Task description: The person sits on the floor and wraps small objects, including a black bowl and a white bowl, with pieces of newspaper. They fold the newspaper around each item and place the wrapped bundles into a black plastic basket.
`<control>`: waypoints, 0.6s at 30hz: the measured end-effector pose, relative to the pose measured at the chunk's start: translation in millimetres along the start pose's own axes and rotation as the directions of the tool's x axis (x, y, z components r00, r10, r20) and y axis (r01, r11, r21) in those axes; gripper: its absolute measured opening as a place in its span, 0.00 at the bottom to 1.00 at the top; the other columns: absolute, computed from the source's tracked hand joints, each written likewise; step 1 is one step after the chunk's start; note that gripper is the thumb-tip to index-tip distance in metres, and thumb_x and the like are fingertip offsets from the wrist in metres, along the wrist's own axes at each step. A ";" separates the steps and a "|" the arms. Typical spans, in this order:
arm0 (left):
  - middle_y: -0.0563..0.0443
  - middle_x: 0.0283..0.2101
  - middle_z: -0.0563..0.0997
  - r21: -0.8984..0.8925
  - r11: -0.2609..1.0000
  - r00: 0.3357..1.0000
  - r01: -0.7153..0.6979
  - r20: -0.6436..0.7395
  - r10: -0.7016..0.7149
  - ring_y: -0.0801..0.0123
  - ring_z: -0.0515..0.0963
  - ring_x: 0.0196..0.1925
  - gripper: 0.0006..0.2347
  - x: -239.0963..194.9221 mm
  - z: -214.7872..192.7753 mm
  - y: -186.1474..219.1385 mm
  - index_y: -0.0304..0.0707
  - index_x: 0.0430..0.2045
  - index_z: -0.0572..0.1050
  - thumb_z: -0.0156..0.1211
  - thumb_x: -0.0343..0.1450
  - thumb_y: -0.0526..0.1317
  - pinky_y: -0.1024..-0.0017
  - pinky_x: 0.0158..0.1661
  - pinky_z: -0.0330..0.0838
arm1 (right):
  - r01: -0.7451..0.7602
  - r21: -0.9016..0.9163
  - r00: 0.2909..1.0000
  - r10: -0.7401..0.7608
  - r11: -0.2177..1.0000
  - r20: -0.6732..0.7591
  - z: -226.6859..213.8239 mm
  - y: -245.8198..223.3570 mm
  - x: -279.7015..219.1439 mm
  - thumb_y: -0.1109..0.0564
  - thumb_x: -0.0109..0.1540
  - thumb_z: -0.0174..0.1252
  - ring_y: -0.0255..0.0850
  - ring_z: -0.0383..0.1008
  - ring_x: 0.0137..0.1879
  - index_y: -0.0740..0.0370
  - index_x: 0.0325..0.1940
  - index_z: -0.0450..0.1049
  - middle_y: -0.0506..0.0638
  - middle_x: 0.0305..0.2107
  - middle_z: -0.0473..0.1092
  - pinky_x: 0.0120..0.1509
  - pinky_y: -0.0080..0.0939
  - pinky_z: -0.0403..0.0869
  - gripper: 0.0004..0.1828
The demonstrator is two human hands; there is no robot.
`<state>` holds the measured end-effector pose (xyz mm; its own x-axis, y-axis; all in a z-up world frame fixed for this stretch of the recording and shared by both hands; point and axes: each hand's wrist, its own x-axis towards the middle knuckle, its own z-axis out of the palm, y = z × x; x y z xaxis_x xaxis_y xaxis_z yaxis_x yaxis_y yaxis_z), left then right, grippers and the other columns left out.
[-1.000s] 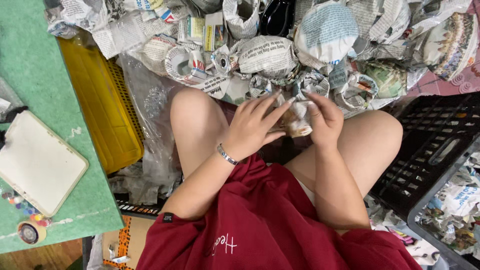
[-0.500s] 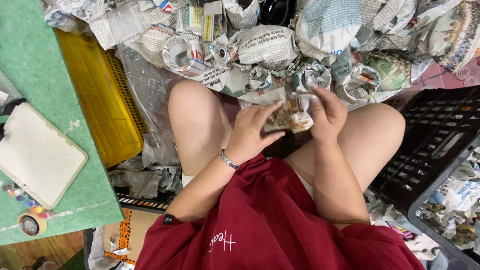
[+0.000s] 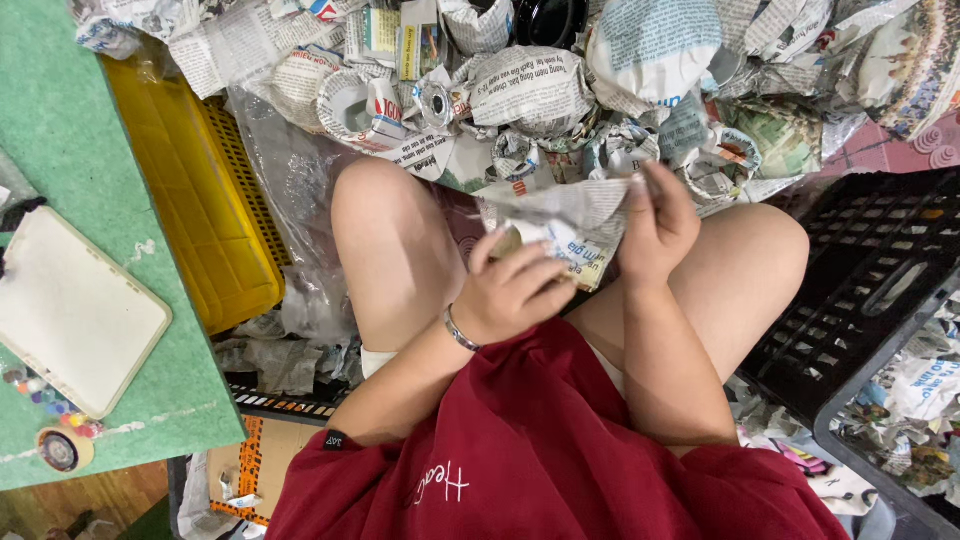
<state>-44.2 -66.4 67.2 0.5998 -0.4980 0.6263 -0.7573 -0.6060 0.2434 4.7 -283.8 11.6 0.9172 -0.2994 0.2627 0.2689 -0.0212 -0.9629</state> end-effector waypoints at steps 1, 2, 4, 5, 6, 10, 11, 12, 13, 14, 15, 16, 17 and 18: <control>0.59 0.48 0.80 -0.043 0.999 1.000 0.009 0.013 -0.009 0.64 0.76 0.58 0.10 0.1 -1.3 2.7 0.55 0.43 0.79 0.72 0.70 0.43 0.49 0.67 0.56 | -0.078 0.140 0.996 0.083 0.987 -0.031 -0.7 3.2 1.2 0.62 0.72 0.56 0.42 0.82 0.55 0.67 0.63 0.70 0.53 0.48 0.79 0.63 0.40 0.78 0.15; 0.56 0.47 0.80 -0.088 0.996 0.999 0.019 0.027 -0.017 0.62 0.77 0.56 0.11 -0.4 -2.5 6.0 0.52 0.44 0.78 0.71 0.70 0.44 0.47 0.66 0.58 | -0.067 0.110 0.995 0.074 0.992 -0.064 -2.4 6.1 2.0 0.62 0.73 0.56 0.41 0.79 0.58 0.68 0.64 0.70 0.53 0.52 0.77 0.66 0.40 0.76 0.15; 0.52 0.47 0.80 -0.195 0.975 0.993 0.106 0.065 -0.095 0.59 0.79 0.54 0.14 -0.5 -2.6 8.0 0.45 0.47 0.77 0.70 0.71 0.45 0.48 0.65 0.63 | -0.046 0.048 0.990 0.052 0.998 -0.130 -7.2 11.3 4.3 0.62 0.75 0.56 0.40 0.72 0.64 0.69 0.66 0.70 0.54 0.60 0.72 0.73 0.42 0.71 0.15; 0.51 0.47 0.80 -0.256 0.949 0.982 0.182 0.092 -0.163 0.59 0.79 0.53 0.15 0.0 -1.9 7.4 0.42 0.49 0.76 0.70 0.71 0.45 0.50 0.65 0.65 | -0.072 0.126 0.989 0.087 0.989 -0.123 -8.8 13.1 3.9 0.61 0.75 0.57 0.40 0.72 0.64 0.68 0.65 0.70 0.53 0.60 0.72 0.73 0.42 0.71 0.15; 0.49 0.47 0.80 -0.312 0.915 0.966 0.255 0.123 -0.227 0.59 0.80 0.52 0.16 1.0 -1.0 6.0 0.39 0.50 0.75 0.69 0.72 0.44 0.51 0.64 0.67 | -0.095 0.205 0.986 0.120 0.974 -0.113 -9.6 14.9 4.4 0.60 0.74 0.57 0.40 0.72 0.64 0.67 0.65 0.70 0.53 0.60 0.71 0.73 0.43 0.70 0.15; 0.45 0.49 0.81 -0.309 0.665 0.729 0.680 0.188 -0.658 0.53 0.82 0.50 0.20 8.4 1.2 5.0 0.36 0.55 0.72 0.69 0.72 0.45 0.64 0.54 0.74 | -0.203 0.501 0.972 0.233 0.841 0.003 -9.2 15.1 1.5 0.58 0.73 0.59 0.41 0.73 0.63 0.64 0.65 0.70 0.52 0.58 0.72 0.72 0.44 0.72 0.16; 0.43 0.49 0.80 -0.271 0.633 0.687 0.725 0.210 -0.696 0.51 0.82 0.49 0.23 10.8 0.1 1.3 0.35 0.57 0.70 0.70 0.71 0.45 0.63 0.52 0.74 | -0.222 0.569 0.969 0.243 0.792 0.039 -8.1 13.4 0.7 0.57 0.73 0.60 0.41 0.73 0.62 0.62 0.65 0.70 0.52 0.58 0.72 0.71 0.44 0.72 0.17; 0.41 0.48 0.79 -0.232 0.600 0.642 0.766 0.228 -0.732 0.50 0.81 0.48 0.27 13.8 -1.2 -2.1 0.33 0.59 0.69 0.70 0.69 0.46 0.62 0.49 0.74 | -0.240 0.632 0.966 0.247 0.737 0.078 -6.7 11.3 1.2 0.56 0.73 0.60 0.42 0.74 0.62 0.61 0.65 0.70 0.52 0.57 0.73 0.70 0.45 0.73 0.17; 0.37 0.49 0.78 -0.223 0.644 0.681 0.732 0.198 -0.705 0.48 0.80 0.48 0.30 16.2 -2.8 -3.9 0.30 0.59 0.67 0.71 0.67 0.47 0.61 0.50 0.74 | -0.259 0.689 0.962 0.249 0.677 0.116 -6.0 8.6 2.4 0.55 0.72 0.60 0.42 0.75 0.62 0.60 0.65 0.70 0.52 0.57 0.73 0.70 0.45 0.74 0.17; 0.34 0.50 0.76 -0.213 0.686 0.718 0.695 0.169 -0.675 0.45 0.79 0.49 0.33 17.9 -4.0 -5.6 0.28 0.59 0.65 0.72 0.64 0.48 0.59 0.50 0.73 | -0.276 0.705 0.956 0.261 0.653 0.132 -5.7 5.6 3.1 0.55 0.72 0.60 0.43 0.75 0.62 0.59 0.65 0.70 0.52 0.57 0.73 0.68 0.45 0.74 0.18; 0.30 0.51 0.75 -0.201 0.727 0.753 0.657 0.142 -0.642 0.43 0.78 0.50 0.37 18.8 -4.4 -6.5 0.26 0.60 0.63 0.73 0.62 0.50 0.58 0.50 0.73 | -0.293 0.721 0.951 0.272 0.628 0.149 -5.4 3.0 4.0 0.55 0.71 0.61 0.43 0.75 0.62 0.57 0.65 0.70 0.52 0.57 0.73 0.67 0.44 0.74 0.18; 0.30 0.53 0.75 -0.244 0.682 0.722 0.690 0.166 -0.671 0.43 0.77 0.52 0.37 18.8 -3.7 -6.4 0.24 0.60 0.62 0.74 0.62 0.48 0.58 0.51 0.72 | -0.309 0.736 0.944 0.285 0.603 0.163 -5.6 0.4 4.3 0.55 0.71 0.61 0.43 0.75 0.62 0.56 0.65 0.70 0.51 0.57 0.73 0.66 0.44 0.74 0.19; 0.29 0.55 0.74 -0.285 0.633 0.690 0.720 0.192 -0.698 0.42 0.77 0.55 0.37 18.4 -1.4 -6.2 0.23 0.61 0.61 0.74 0.63 0.46 0.59 0.53 0.72 | -0.320 0.754 0.940 0.293 0.574 0.176 -5.2 -1.1 4.8 0.55 0.71 0.61 0.43 0.76 0.60 0.55 0.65 0.70 0.51 0.57 0.74 0.65 0.44 0.75 0.18; 0.28 0.56 0.74 -0.325 0.582 0.658 0.746 0.219 -0.721 0.42 0.76 0.57 0.37 17.2 1.6 -6.3 0.22 0.62 0.60 0.74 0.64 0.45 0.59 0.54 0.72 | -0.330 0.771 0.935 0.300 0.545 0.188 -5.4 -2.0 5.8 0.55 0.71 0.60 0.43 0.76 0.59 0.54 0.65 0.70 0.51 0.56 0.74 0.65 0.45 0.75 0.17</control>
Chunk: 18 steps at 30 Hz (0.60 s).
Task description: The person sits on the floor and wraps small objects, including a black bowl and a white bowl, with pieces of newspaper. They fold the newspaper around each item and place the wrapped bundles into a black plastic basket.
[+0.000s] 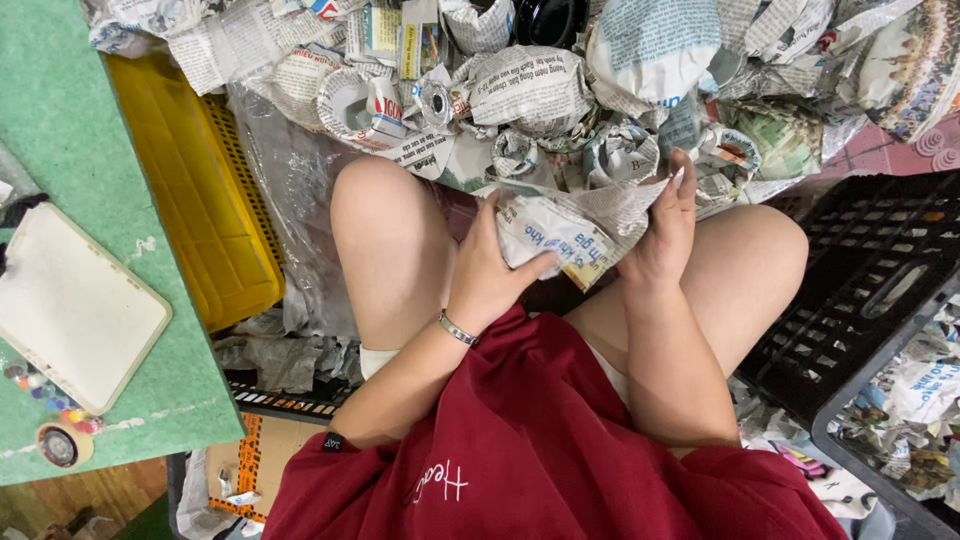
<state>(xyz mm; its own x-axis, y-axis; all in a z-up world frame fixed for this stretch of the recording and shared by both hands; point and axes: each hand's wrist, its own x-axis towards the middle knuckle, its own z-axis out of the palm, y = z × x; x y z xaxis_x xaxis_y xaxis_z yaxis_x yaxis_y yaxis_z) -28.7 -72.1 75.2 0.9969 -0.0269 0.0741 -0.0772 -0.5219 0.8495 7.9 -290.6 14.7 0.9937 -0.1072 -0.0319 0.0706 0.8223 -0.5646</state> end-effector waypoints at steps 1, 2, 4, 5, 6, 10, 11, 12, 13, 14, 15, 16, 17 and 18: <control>0.31 0.56 0.77 -0.083 0.988 0.990 0.127 0.065 -0.122 0.47 0.79 0.57 0.34 -0.8 2.1 -3.0 0.25 0.63 0.61 0.71 0.66 0.45 0.63 0.54 0.74 | -0.014 0.032 1.000 0.014 0.999 0.002 0.2 -0.5 0.8 0.55 0.72 0.60 0.43 0.76 0.58 0.54 0.64 0.70 0.51 0.56 0.74 0.64 0.46 0.75 0.16; 0.34 0.56 0.79 -0.156 0.954 0.962 0.256 0.142 -0.235 0.52 0.82 0.58 0.32 -2.8 3.8 -6.3 0.29 0.65 0.63 0.68 0.68 0.44 0.67 0.55 0.75 | -0.004 0.022 1.000 0.004 1.000 -0.012 -0.2 -0.8 1.8 0.55 0.73 0.59 0.43 0.76 0.57 0.54 0.65 0.69 0.51 0.54 0.74 0.64 0.46 0.75 0.16; 0.36 0.59 0.81 -0.246 0.913 0.938 0.326 0.206 -0.280 0.58 0.83 0.61 0.29 -7.3 5.9 -13.2 0.32 0.68 0.62 0.65 0.72 0.41 0.71 0.57 0.75 | 0.018 0.005 0.999 -0.018 1.000 -0.041 -2.7 -2.2 4.3 0.55 0.75 0.57 0.43 0.76 0.55 0.55 0.66 0.68 0.50 0.50 0.74 0.63 0.46 0.75 0.15; 0.36 0.61 0.79 -0.275 0.923 0.957 0.269 0.184 -0.224 0.58 0.82 0.63 0.29 -10.1 5.7 -16.2 0.32 0.69 0.61 0.65 0.72 0.39 0.71 0.60 0.74 | 0.045 -0.036 0.997 -0.047 0.998 -0.065 -4.8 -3.9 6.4 0.55 0.75 0.56 0.43 0.76 0.56 0.55 0.67 0.68 0.50 0.50 0.73 0.64 0.47 0.76 0.16; 0.36 0.64 0.78 -0.301 0.930 0.973 0.210 0.160 -0.168 0.58 0.81 0.65 0.30 -12.6 4.4 -18.9 0.32 0.70 0.60 0.65 0.73 0.37 0.71 0.62 0.73 | 0.070 -0.076 0.993 -0.076 0.995 -0.088 -7.1 -6.6 8.6 0.55 0.75 0.55 0.44 0.76 0.56 0.55 0.67 0.67 0.50 0.50 0.73 0.64 0.48 0.76 0.16; 0.37 0.69 0.69 -0.331 0.940 0.987 0.079 0.157 -0.028 0.63 0.73 0.68 0.37 -22.6 -14.6 -28.5 0.35 0.74 0.52 0.67 0.69 0.32 0.71 0.64 0.68 | 0.164 -0.148 0.974 -0.184 0.975 -0.135 -15.5 -22.8 15.1 0.55 0.78 0.52 0.43 0.74 0.56 0.56 0.72 0.64 0.52 0.50 0.72 0.66 0.46 0.74 0.18; 0.39 0.68 0.69 -0.258 0.966 0.990 0.028 0.140 0.009 0.65 0.72 0.68 0.39 -24.2 -20.6 -30.7 0.36 0.74 0.53 0.70 0.68 0.32 0.71 0.64 0.68 | 0.173 -0.140 0.970 -0.193 0.975 -0.150 -16.7 -26.4 16.9 0.55 0.77 0.52 0.44 0.74 0.58 0.56 0.72 0.63 0.53 0.51 0.72 0.66 0.47 0.74 0.19; 0.41 0.66 0.68 -0.182 0.983 0.991 -0.022 0.127 0.046 0.67 0.71 0.68 0.40 -26.4 -26.8 -32.9 0.37 0.74 0.53 0.72 0.67 0.32 0.70 0.65 0.67 | 0.181 -0.133 0.965 -0.202 0.974 -0.166 -17.7 -30.3 18.2 0.54 0.76 0.52 0.45 0.74 0.59 0.55 0.72 0.62 0.54 0.52 0.71 0.67 0.47 0.74 0.20; 0.41 0.70 0.65 -0.276 0.961 0.983 0.004 0.180 0.047 0.66 0.67 0.71 0.40 -28.7 -33.0 -35.0 0.36 0.75 0.51 0.70 0.68 0.31 0.70 0.66 0.65 | 0.189 -0.126 0.960 -0.210 0.974 -0.183 -18.2 -33.5 19.1 0.54 0.75 0.51 0.46 0.73 0.61 0.55 0.73 0.62 0.54 0.54 0.71 0.68 0.48 0.74 0.21; 0.41 0.73 0.61 -0.365 0.930 0.972 0.036 0.230 0.053 0.65 0.63 0.74 0.40 -30.2 -38.9 -37.1 0.36 0.75 0.49 0.67 0.68 0.29 0.70 0.67 0.63 | 0.201 -0.113 0.961 -0.218 0.973 -0.169 -18.2 -35.8 20.7 0.54 0.76 0.51 0.45 0.72 0.63 0.55 0.73 0.61 0.54 0.56 0.70 0.70 0.48 0.73 0.21; 0.41 0.77 0.57 -0.449 0.891 0.958 0.071 0.279 0.064 0.64 0.59 0.77 0.39 -31.4 -44.8 -39.3 0.36 0.76 0.48 0.65 0.69 0.28 0.70 0.69 0.62 | 0.212 -0.100 0.962 -0.225 0.972 -0.156 -18.0 -37.8 22.2 0.55 0.76 0.51 0.45 0.72 0.64 0.56 0.74 0.60 0.54 0.59 0.70 0.73 0.48 0.73 0.22; 0.42 0.77 0.58 -0.472 0.869 0.939 0.148 0.343 0.027 0.65 0.60 0.76 0.39 -32.5 -50.8 -41.3 0.37 0.76 0.48 0.65 0.70 0.28 0.70 0.68 0.63 | 0.222 -0.087 0.962 -0.232 0.971 -0.142 -18.1 -39.6 22.6 0.55 0.76 0.51 0.45 0.71 0.66 0.56 0.75 0.59 0.54 0.61 0.69 0.75 0.48 0.72 0.22; 0.43 0.76 0.58 -0.490 0.842 0.913 0.224 0.407 -0.006 0.66 0.60 0.76 0.38 -33.3 -56.7 -43.0 0.37 0.76 0.49 0.64 0.70 0.29 0.70 0.67 0.65 | 0.226 -0.086 0.959 -0.237 0.970 -0.157 -18.4 -41.4 23.4 0.56 0.75 0.51 0.46 0.70 0.67 0.56 0.74 0.59 0.54 0.62 0.69 0.76 0.49 0.72 0.23; 0.44 0.76 0.58 -0.501 0.812 0.882 0.300 0.470 -0.035 0.67 0.60 0.75 0.37 -34.1 -61.8 -44.1 0.37 0.76 0.49 0.63 0.71 0.29 0.71 0.66 0.67 | 0.231 -0.084 0.955 -0.242 0.969 -0.171 -18.8 -42.6 24.5 0.56 0.74 0.51 0.46 0.70 0.69 0.57 0.73 0.60 0.54 0.62 0.68 0.77 0.50 0.72 0.23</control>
<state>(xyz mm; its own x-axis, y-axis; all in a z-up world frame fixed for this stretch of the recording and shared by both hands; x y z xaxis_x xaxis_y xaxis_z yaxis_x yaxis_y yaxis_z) -60.3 4.4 67.5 0.8894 -0.4060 -0.2102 0.2282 -0.0041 0.9736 27.6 -338.7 22.5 0.9172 -0.3969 -0.0350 0.2903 0.7258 -0.6237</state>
